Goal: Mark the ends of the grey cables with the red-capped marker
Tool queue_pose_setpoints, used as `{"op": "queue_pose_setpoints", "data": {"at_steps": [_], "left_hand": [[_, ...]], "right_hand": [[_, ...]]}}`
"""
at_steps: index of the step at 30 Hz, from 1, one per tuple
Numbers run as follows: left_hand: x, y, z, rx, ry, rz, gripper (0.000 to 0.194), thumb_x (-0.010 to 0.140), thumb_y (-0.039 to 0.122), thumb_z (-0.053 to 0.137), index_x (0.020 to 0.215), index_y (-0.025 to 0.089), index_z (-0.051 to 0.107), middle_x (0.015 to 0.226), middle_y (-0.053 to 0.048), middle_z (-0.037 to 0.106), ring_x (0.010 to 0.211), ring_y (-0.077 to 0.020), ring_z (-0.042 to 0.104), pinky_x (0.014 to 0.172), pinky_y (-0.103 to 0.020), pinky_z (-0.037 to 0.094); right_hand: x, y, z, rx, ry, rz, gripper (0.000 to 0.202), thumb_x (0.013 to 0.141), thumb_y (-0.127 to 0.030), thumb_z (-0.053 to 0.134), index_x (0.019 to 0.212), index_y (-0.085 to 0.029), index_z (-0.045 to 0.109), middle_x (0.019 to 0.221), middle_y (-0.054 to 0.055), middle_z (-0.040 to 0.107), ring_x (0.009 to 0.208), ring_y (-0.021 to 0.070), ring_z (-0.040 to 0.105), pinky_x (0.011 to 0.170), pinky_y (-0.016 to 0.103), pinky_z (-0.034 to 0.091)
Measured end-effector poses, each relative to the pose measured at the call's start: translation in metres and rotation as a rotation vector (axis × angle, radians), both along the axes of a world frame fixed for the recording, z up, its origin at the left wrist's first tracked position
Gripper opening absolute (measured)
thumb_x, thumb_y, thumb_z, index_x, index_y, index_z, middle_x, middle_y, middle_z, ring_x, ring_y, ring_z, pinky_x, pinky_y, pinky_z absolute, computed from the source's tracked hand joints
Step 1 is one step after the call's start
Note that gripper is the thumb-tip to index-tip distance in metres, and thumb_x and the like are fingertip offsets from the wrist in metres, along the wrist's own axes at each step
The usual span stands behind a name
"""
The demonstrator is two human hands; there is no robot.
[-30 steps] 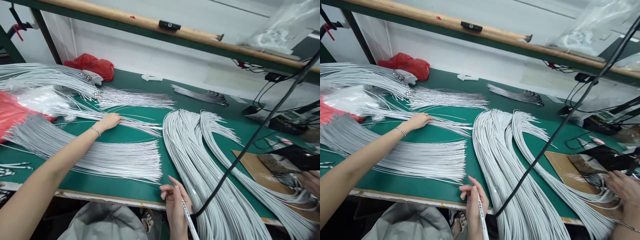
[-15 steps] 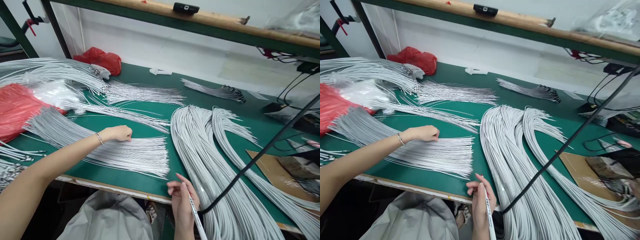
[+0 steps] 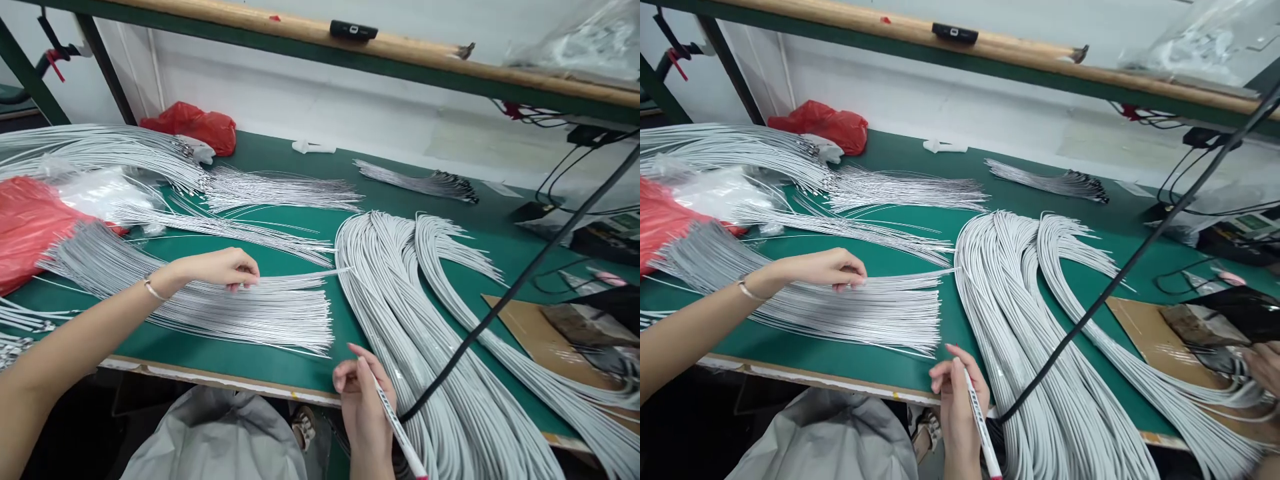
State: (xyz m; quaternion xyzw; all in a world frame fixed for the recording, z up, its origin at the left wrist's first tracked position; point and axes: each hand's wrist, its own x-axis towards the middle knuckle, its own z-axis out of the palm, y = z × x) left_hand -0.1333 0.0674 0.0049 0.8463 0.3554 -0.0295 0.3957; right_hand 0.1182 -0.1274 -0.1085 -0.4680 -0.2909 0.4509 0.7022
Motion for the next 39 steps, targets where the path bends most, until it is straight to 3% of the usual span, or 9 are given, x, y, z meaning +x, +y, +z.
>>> {"op": "queue_pose_setpoints", "data": {"at_steps": [4, 7, 13, 18, 23, 25, 29, 35, 39], "left_hand": [[-0.005, -0.036, 0.021, -0.167, 0.008, -0.095, 0.028, 0.09, 0.039, 0.051, 0.079, 0.016, 0.061, 0.067, 0.0, 0.06, 0.055, -0.0095, 0.058, 0.052, -0.016, 0.042], [-0.011, -0.052, 0.025, -0.272, 0.107, -0.152, 0.026, 0.091, 0.036, 0.05, 0.079, 0.016, 0.061, 0.069, 0.0, 0.061, 0.059, -0.0108, 0.06, 0.054, -0.016, 0.043], [0.011, -0.081, 0.008, -0.403, 0.009, -0.204, 0.029, 0.092, 0.04, 0.051, 0.106, 0.016, 0.061, 0.077, -0.001, 0.064, 0.064, -0.0117, 0.06, 0.055, -0.017, 0.043], [0.051, -0.109, -0.007, -0.346, -0.204, -0.052, 0.032, 0.094, 0.044, 0.047, 0.089, 0.016, 0.062, 0.058, 0.003, 0.056, 0.05, -0.0079, 0.049, 0.046, -0.015, 0.034], [0.049, -0.111, -0.004, -0.263, -0.248, -0.06, 0.037, 0.095, 0.041, 0.045, 0.074, 0.015, 0.06, 0.05, 0.003, 0.052, 0.042, -0.0067, 0.047, 0.043, -0.015, 0.032], [0.044, -0.11, -0.001, -0.228, -0.237, -0.068, 0.038, 0.095, 0.041, 0.044, 0.072, 0.015, 0.06, 0.048, 0.003, 0.051, 0.042, -0.0069, 0.047, 0.043, -0.016, 0.032], [0.044, -0.111, -0.001, -0.184, -0.245, -0.064, 0.037, 0.094, 0.04, 0.046, 0.071, 0.015, 0.06, 0.049, 0.004, 0.049, 0.043, -0.0067, 0.043, 0.043, -0.017, 0.029], [0.051, -0.115, -0.003, -0.168, -0.297, -0.075, 0.033, 0.095, 0.035, 0.047, 0.077, 0.013, 0.064, 0.062, 0.001, 0.059, 0.05, -0.0064, 0.043, 0.047, -0.018, 0.03], [0.05, -0.115, -0.002, -0.149, -0.312, -0.143, 0.032, 0.096, 0.03, 0.045, 0.074, 0.014, 0.062, 0.06, 0.003, 0.057, 0.05, -0.0054, 0.045, 0.051, -0.017, 0.031]], "right_hand": [[-0.016, 0.009, 0.018, 0.044, 0.006, 0.129, 0.046, 0.076, -0.045, 0.072, 0.113, -0.019, 0.062, 0.067, 0.002, 0.071, 0.045, 0.0108, 0.056, 0.042, 0.021, 0.045], [-0.029, 0.015, 0.028, 0.014, 0.055, 0.137, 0.034, 0.082, -0.051, 0.063, 0.096, -0.019, 0.065, 0.062, 0.0, 0.069, 0.045, 0.0105, 0.056, 0.044, 0.021, 0.045], [-0.047, 0.006, 0.033, -0.031, -0.059, 0.104, 0.029, 0.089, -0.044, 0.055, 0.073, -0.02, 0.058, 0.053, -0.003, 0.06, 0.045, 0.0101, 0.055, 0.048, 0.021, 0.045], [-0.048, -0.003, 0.031, 0.004, -0.345, 0.102, 0.029, 0.092, -0.039, 0.05, 0.075, -0.019, 0.061, 0.05, -0.004, 0.055, 0.043, 0.0104, 0.053, 0.044, 0.021, 0.041], [-0.033, -0.016, 0.022, 0.153, -0.554, -0.175, 0.037, 0.091, -0.033, 0.051, 0.123, -0.018, 0.059, 0.056, -0.003, 0.06, 0.047, 0.0128, 0.057, 0.044, 0.023, 0.043], [-0.031, -0.022, 0.02, 0.181, -0.63, -0.244, 0.04, 0.091, -0.029, 0.049, 0.129, -0.019, 0.055, 0.059, -0.002, 0.063, 0.051, 0.0143, 0.06, 0.048, 0.026, 0.046], [-0.042, -0.029, 0.022, 0.137, -0.781, -0.199, 0.04, 0.092, -0.022, 0.047, 0.132, -0.022, 0.054, 0.065, 0.001, 0.068, 0.059, 0.0169, 0.063, 0.065, 0.035, 0.053], [-0.056, -0.028, 0.021, 0.157, -0.863, -0.157, 0.045, 0.092, -0.022, 0.049, 0.137, -0.019, 0.048, 0.07, 0.004, 0.069, 0.061, 0.0198, 0.062, 0.066, 0.037, 0.051], [-0.039, -0.027, 0.02, 0.124, -0.679, -0.008, 0.02, 0.088, -0.035, 0.055, 0.102, -0.021, 0.061, 0.061, -0.002, 0.061, 0.05, 0.0142, 0.054, 0.05, 0.026, 0.044]]}}
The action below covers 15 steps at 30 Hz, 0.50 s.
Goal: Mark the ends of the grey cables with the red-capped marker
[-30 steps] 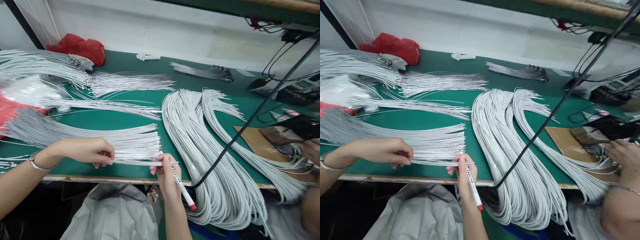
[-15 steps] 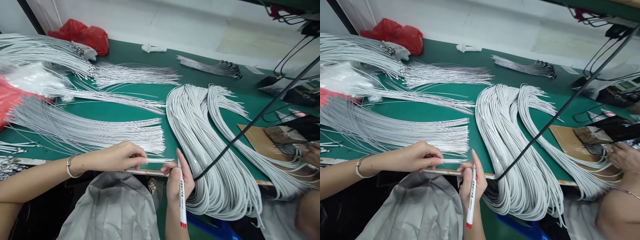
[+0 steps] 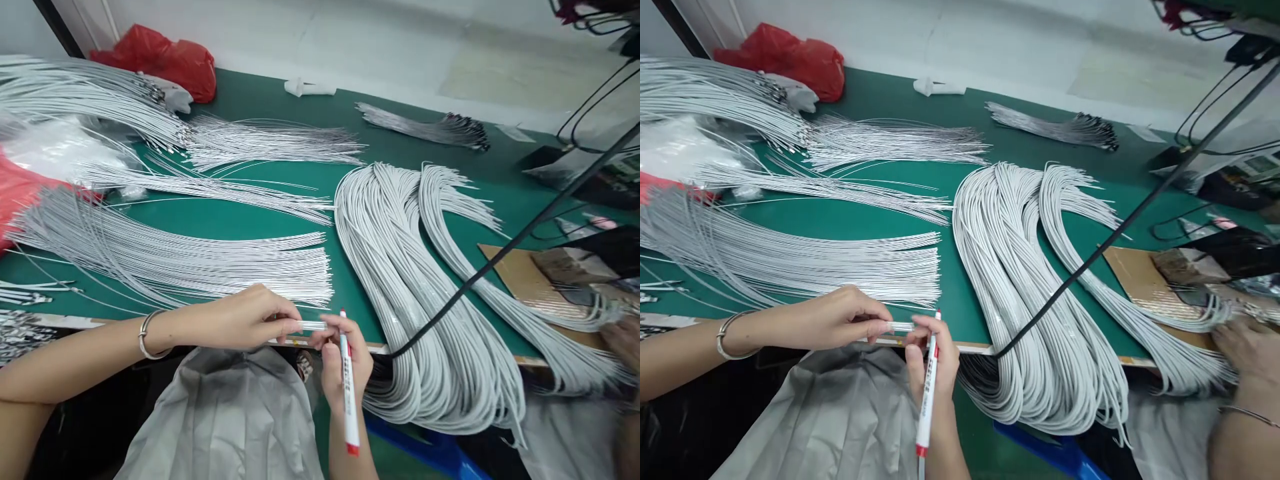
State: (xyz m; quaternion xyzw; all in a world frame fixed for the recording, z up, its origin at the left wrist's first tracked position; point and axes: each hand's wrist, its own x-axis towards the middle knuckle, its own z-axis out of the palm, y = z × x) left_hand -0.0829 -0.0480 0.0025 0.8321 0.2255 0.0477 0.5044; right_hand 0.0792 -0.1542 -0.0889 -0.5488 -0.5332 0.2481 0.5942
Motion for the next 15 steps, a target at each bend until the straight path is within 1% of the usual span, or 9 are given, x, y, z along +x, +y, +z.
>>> {"op": "queue_pose_setpoints", "data": {"at_steps": [1, 2, 3, 4, 5, 7, 10, 12, 15], "left_hand": [[-0.0003, 0.0, 0.0007, 0.007, -0.002, -0.028, 0.033, 0.097, 0.03, 0.045, 0.073, 0.014, 0.062, 0.059, 0.003, 0.058, 0.05, -0.0052, 0.046, 0.052, -0.017, 0.032], [-0.0004, 0.0001, 0.0015, 0.011, 0.002, -0.055, 0.032, 0.097, 0.029, 0.045, 0.073, 0.015, 0.062, 0.06, 0.003, 0.059, 0.05, -0.0053, 0.048, 0.054, -0.017, 0.033], [-0.0003, 0.0002, 0.0023, 0.009, 0.012, -0.08, 0.032, 0.098, 0.028, 0.045, 0.074, 0.015, 0.062, 0.061, 0.003, 0.06, 0.051, -0.0054, 0.05, 0.055, -0.017, 0.034], [0.0, 0.0004, 0.0031, -0.003, 0.026, -0.101, 0.031, 0.098, 0.027, 0.045, 0.075, 0.015, 0.062, 0.062, 0.002, 0.062, 0.051, -0.0056, 0.051, 0.056, -0.016, 0.035], [0.0005, 0.0005, 0.0037, -0.024, 0.043, -0.115, 0.03, 0.097, 0.026, 0.045, 0.076, 0.015, 0.063, 0.063, 0.002, 0.064, 0.051, -0.0056, 0.052, 0.055, -0.016, 0.036], [0.0019, 0.0006, 0.004, -0.078, 0.077, -0.129, 0.026, 0.096, 0.026, 0.047, 0.081, 0.015, 0.064, 0.065, 0.002, 0.066, 0.05, -0.0058, 0.052, 0.052, -0.016, 0.035], [0.0044, -0.0002, 0.0022, -0.091, 0.092, -0.088, 0.022, 0.094, 0.031, 0.052, 0.086, 0.016, 0.065, 0.06, 0.004, 0.063, 0.047, -0.0066, 0.05, 0.048, -0.018, 0.033], [0.0061, -0.0009, 0.0001, -0.061, 0.081, -0.055, 0.021, 0.093, 0.029, 0.052, 0.081, 0.016, 0.064, 0.058, 0.004, 0.061, 0.048, -0.0067, 0.051, 0.049, -0.017, 0.034], [0.0081, -0.0011, -0.0025, -0.065, 0.081, -0.049, 0.025, 0.093, 0.022, 0.051, 0.072, 0.015, 0.062, 0.063, 0.002, 0.065, 0.054, -0.0066, 0.057, 0.053, -0.016, 0.037]], "right_hand": [[0.0049, 0.0004, 0.001, -0.054, 0.014, 0.068, 0.015, 0.088, -0.036, 0.056, 0.086, -0.021, 0.06, 0.055, -0.004, 0.056, 0.046, 0.0119, 0.049, 0.046, 0.024, 0.038], [0.0088, 0.0008, 0.0025, -0.115, 0.016, 0.138, 0.021, 0.088, -0.036, 0.056, 0.073, -0.021, 0.055, 0.05, -0.005, 0.051, 0.042, 0.0101, 0.043, 0.043, 0.023, 0.033], [0.0116, 0.0014, 0.0043, -0.174, 0.015, 0.202, 0.029, 0.089, -0.035, 0.054, 0.064, -0.021, 0.049, 0.047, -0.006, 0.046, 0.041, 0.0089, 0.039, 0.043, 0.023, 0.03], [0.013, 0.0021, 0.0062, -0.22, 0.022, 0.254, 0.034, 0.09, -0.035, 0.052, 0.06, -0.021, 0.045, 0.045, -0.007, 0.042, 0.04, 0.0083, 0.036, 0.044, 0.023, 0.028], [0.0133, 0.0028, 0.0079, -0.243, 0.042, 0.293, 0.038, 0.092, -0.035, 0.05, 0.058, -0.021, 0.042, 0.044, -0.007, 0.04, 0.041, 0.008, 0.034, 0.044, 0.023, 0.027], [0.0117, 0.0041, 0.0103, -0.255, 0.101, 0.325, 0.041, 0.093, -0.036, 0.048, 0.057, -0.021, 0.04, 0.044, -0.007, 0.039, 0.042, 0.008, 0.034, 0.045, 0.024, 0.027], [0.0082, 0.005, 0.0108, -0.275, 0.117, 0.302, 0.043, 0.093, -0.039, 0.049, 0.055, -0.021, 0.039, 0.045, -0.007, 0.037, 0.043, 0.0079, 0.032, 0.045, 0.024, 0.025], [0.0073, 0.0048, 0.0103, -0.298, 0.084, 0.289, 0.042, 0.092, -0.039, 0.05, 0.055, -0.02, 0.041, 0.046, -0.006, 0.037, 0.043, 0.0081, 0.032, 0.045, 0.025, 0.025], [0.0075, 0.0044, 0.0106, -0.317, 0.057, 0.293, 0.041, 0.092, -0.038, 0.049, 0.056, -0.02, 0.044, 0.046, -0.006, 0.038, 0.044, 0.0084, 0.035, 0.046, 0.025, 0.027]]}}
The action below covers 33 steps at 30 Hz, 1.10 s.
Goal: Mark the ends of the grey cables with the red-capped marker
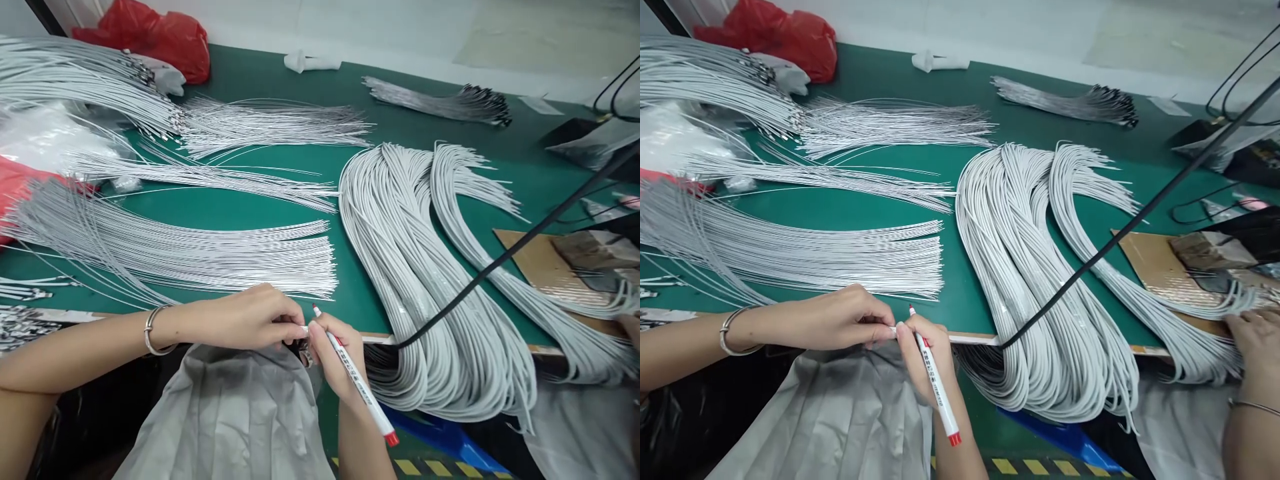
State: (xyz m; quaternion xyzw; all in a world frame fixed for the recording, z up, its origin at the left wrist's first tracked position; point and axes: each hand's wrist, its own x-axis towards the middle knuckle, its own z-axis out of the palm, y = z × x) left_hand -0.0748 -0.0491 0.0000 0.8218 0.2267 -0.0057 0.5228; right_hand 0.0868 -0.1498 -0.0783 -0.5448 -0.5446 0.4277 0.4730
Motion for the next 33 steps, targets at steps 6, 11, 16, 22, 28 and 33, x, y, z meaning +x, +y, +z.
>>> {"op": "queue_pose_setpoints", "data": {"at_steps": [6, 11, 16, 22, 28, 33], "left_hand": [[0.0, 0.0, -0.003, -0.056, 0.045, 0.009, 0.026, 0.094, 0.023, 0.049, 0.075, 0.015, 0.064, 0.061, 0.001, 0.066, 0.054, -0.0081, 0.061, 0.053, -0.016, 0.039], [-0.002, 0.005, -0.003, -0.097, 0.0, 0.071, 0.032, 0.095, 0.035, 0.048, 0.08, 0.014, 0.067, 0.061, -0.001, 0.066, 0.055, -0.0097, 0.062, 0.053, -0.016, 0.042], [0.0, 0.01, 0.002, -0.203, 0.004, 0.107, 0.037, 0.095, 0.041, 0.048, 0.081, 0.013, 0.067, 0.07, -0.004, 0.069, 0.058, -0.0107, 0.064, 0.05, -0.017, 0.042], [0.002, 0.011, -0.005, -0.194, 0.039, 0.102, 0.036, 0.095, 0.041, 0.046, 0.078, 0.014, 0.062, 0.063, -0.001, 0.064, 0.05, -0.0089, 0.058, 0.046, -0.017, 0.04], [0.004, 0.014, -0.009, -0.196, 0.051, 0.044, 0.03, 0.096, 0.033, 0.045, 0.077, 0.015, 0.059, 0.063, 0.0, 0.064, 0.053, -0.0095, 0.062, 0.049, -0.016, 0.043], [0.007, 0.016, -0.02, -0.201, 0.075, 0.035, 0.026, 0.096, 0.028, 0.044, 0.077, 0.016, 0.057, 0.061, 0.001, 0.064, 0.053, -0.0101, 0.063, 0.05, -0.016, 0.044]], "right_hand": [[-0.003, 0.003, 0.001, 0.013, -0.002, -0.036, 0.041, 0.091, -0.037, 0.051, 0.054, -0.02, 0.046, 0.044, -0.006, 0.042, 0.042, 0.0082, 0.037, 0.045, 0.024, 0.028], [-0.011, -0.003, -0.004, 0.18, 0.024, -0.356, 0.023, 0.092, -0.031, 0.05, 0.099, -0.02, 0.068, 0.054, -0.003, 0.062, 0.049, 0.0139, 0.056, 0.054, 0.028, 0.044], [-0.017, -0.008, -0.014, 0.364, -0.14, -0.324, 0.044, 0.091, -0.016, 0.049, 0.133, -0.023, 0.054, 0.063, 0.0, 0.069, 0.055, 0.0168, 0.063, 0.058, 0.033, 0.052], [-0.01, -0.006, -0.017, 0.473, -0.352, -0.272, 0.056, 0.088, -0.01, 0.051, 0.142, -0.024, 0.044, 0.068, 0.002, 0.071, 0.054, 0.0176, 0.063, 0.057, 0.033, 0.053], [-0.005, -0.007, -0.018, 0.42, -0.277, -0.223, 0.058, 0.088, -0.009, 0.051, 0.143, -0.026, 0.041, 0.072, 0.001, 0.073, 0.059, 0.0175, 0.066, 0.068, 0.035, 0.054], [0.009, -0.005, -0.02, 0.344, -0.251, -0.215, 0.045, 0.094, -0.032, 0.047, 0.137, -0.021, 0.049, 0.068, 0.002, 0.07, 0.058, 0.0187, 0.062, 0.062, 0.036, 0.051]]}}
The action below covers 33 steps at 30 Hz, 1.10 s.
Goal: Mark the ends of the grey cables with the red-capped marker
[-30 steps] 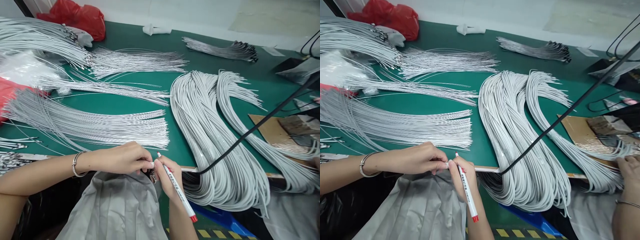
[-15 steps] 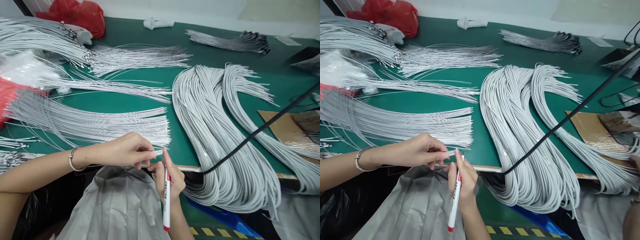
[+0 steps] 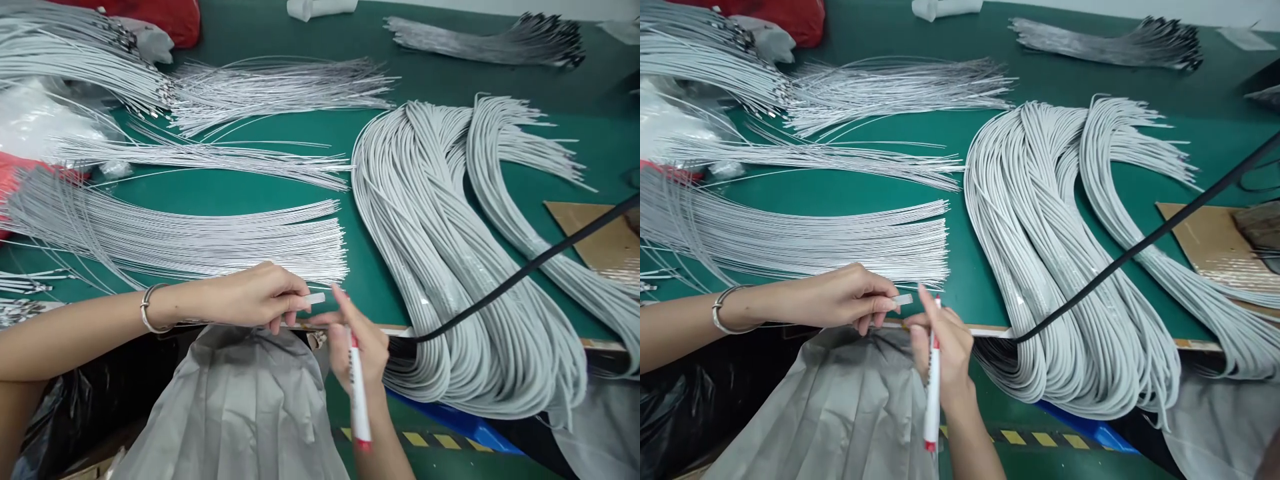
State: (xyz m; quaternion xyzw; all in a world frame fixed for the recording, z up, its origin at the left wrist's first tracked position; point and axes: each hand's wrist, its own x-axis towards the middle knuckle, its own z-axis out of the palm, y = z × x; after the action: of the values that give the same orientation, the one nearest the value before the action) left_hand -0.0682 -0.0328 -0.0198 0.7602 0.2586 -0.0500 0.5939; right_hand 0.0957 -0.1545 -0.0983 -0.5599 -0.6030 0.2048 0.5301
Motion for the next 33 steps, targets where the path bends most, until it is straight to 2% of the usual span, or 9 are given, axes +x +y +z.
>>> {"op": "queue_pose_setpoints", "data": {"at_steps": [3, 4, 6, 8, 10, 13, 16, 21, 33], "left_hand": [[0.001, 0.001, -0.019, 0.004, 0.078, -0.045, 0.03, 0.095, 0.026, 0.044, 0.07, 0.016, 0.055, 0.055, 0.001, 0.062, 0.049, -0.0106, 0.062, 0.05, -0.018, 0.043], [0.001, 0.001, -0.026, -0.01, 0.101, -0.055, 0.03, 0.095, 0.026, 0.044, 0.069, 0.016, 0.055, 0.056, 0.001, 0.062, 0.049, -0.0107, 0.062, 0.049, -0.018, 0.043], [0.002, 0.002, -0.035, -0.05, 0.14, -0.059, 0.029, 0.095, 0.027, 0.044, 0.07, 0.016, 0.054, 0.061, 0.0, 0.065, 0.05, -0.0107, 0.062, 0.048, -0.018, 0.043], [0.003, 0.003, -0.039, -0.08, 0.164, -0.059, 0.029, 0.095, 0.026, 0.043, 0.07, 0.016, 0.054, 0.063, 0.0, 0.066, 0.049, -0.0101, 0.062, 0.047, -0.017, 0.043], [0.004, 0.005, -0.037, -0.092, 0.174, -0.07, 0.028, 0.094, 0.024, 0.043, 0.07, 0.016, 0.053, 0.064, 0.0, 0.065, 0.049, -0.0092, 0.062, 0.047, -0.016, 0.043], [0.005, 0.007, -0.034, -0.112, 0.176, -0.084, 0.026, 0.093, 0.022, 0.043, 0.071, 0.015, 0.054, 0.067, 0.001, 0.066, 0.05, -0.0086, 0.063, 0.048, -0.016, 0.044], [0.006, 0.008, -0.035, -0.124, 0.173, -0.087, 0.026, 0.094, 0.023, 0.042, 0.072, 0.016, 0.054, 0.067, 0.001, 0.066, 0.051, -0.009, 0.064, 0.048, -0.016, 0.044], [0.007, 0.008, -0.038, -0.131, 0.181, -0.087, 0.026, 0.093, 0.022, 0.044, 0.07, 0.016, 0.054, 0.059, 0.003, 0.063, 0.049, -0.0094, 0.063, 0.047, -0.016, 0.044], [0.006, 0.008, -0.041, -0.112, 0.178, -0.1, 0.028, 0.094, 0.025, 0.045, 0.071, 0.016, 0.057, 0.055, 0.003, 0.063, 0.049, -0.0088, 0.062, 0.048, -0.016, 0.042]], "right_hand": [[0.006, 0.003, -0.002, -0.002, 0.343, -0.091, 0.053, 0.092, -0.061, 0.035, 0.123, -0.023, 0.056, 0.071, 0.004, 0.068, 0.059, 0.0187, 0.061, 0.056, 0.033, 0.049], [0.006, 0.005, -0.003, 0.024, 0.426, -0.095, 0.048, 0.091, -0.062, 0.038, 0.111, -0.024, 0.06, 0.071, 0.003, 0.066, 0.061, 0.018, 0.06, 0.055, 0.031, 0.049], [0.004, 0.006, -0.005, 0.031, 0.49, -0.08, 0.029, 0.09, -0.05, 0.05, 0.089, -0.024, 0.061, 0.071, 0.002, 0.062, 0.065, 0.0163, 0.061, 0.057, 0.028, 0.049], [-0.001, 0.006, -0.008, -0.063, 0.464, -0.084, 0.012, 0.088, -0.033, 0.058, 0.083, -0.023, 0.06, 0.073, 0.002, 0.064, 0.065, 0.0151, 0.063, 0.058, 0.027, 0.051], [-0.004, 0.005, -0.011, -0.116, 0.383, -0.101, 0.002, 0.085, -0.024, 0.061, 0.085, -0.022, 0.061, 0.073, 0.001, 0.068, 0.06, 0.0148, 0.064, 0.055, 0.026, 0.052], [-0.004, 0.005, -0.014, -0.032, 0.19, -0.178, 0.012, 0.081, -0.016, 0.063, 0.07, -0.02, 0.061, 0.057, -0.003, 0.063, 0.047, 0.0118, 0.058, 0.046, 0.023, 0.045], [-0.003, 0.007, -0.013, 0.04, 0.043, -0.231, 0.023, 0.08, -0.012, 0.062, 0.059, -0.02, 0.058, 0.046, -0.006, 0.053, 0.041, 0.0086, 0.047, 0.042, 0.022, 0.035], [-0.004, 0.009, -0.009, 0.051, -0.056, -0.209, 0.022, 0.079, -0.009, 0.062, 0.06, -0.019, 0.059, 0.046, -0.007, 0.048, 0.039, 0.0066, 0.039, 0.04, 0.022, 0.03], [-0.003, 0.011, -0.009, 0.07, -0.101, -0.173, 0.024, 0.078, -0.004, 0.06, 0.06, -0.019, 0.055, 0.046, -0.007, 0.048, 0.038, 0.0073, 0.042, 0.04, 0.023, 0.032]]}}
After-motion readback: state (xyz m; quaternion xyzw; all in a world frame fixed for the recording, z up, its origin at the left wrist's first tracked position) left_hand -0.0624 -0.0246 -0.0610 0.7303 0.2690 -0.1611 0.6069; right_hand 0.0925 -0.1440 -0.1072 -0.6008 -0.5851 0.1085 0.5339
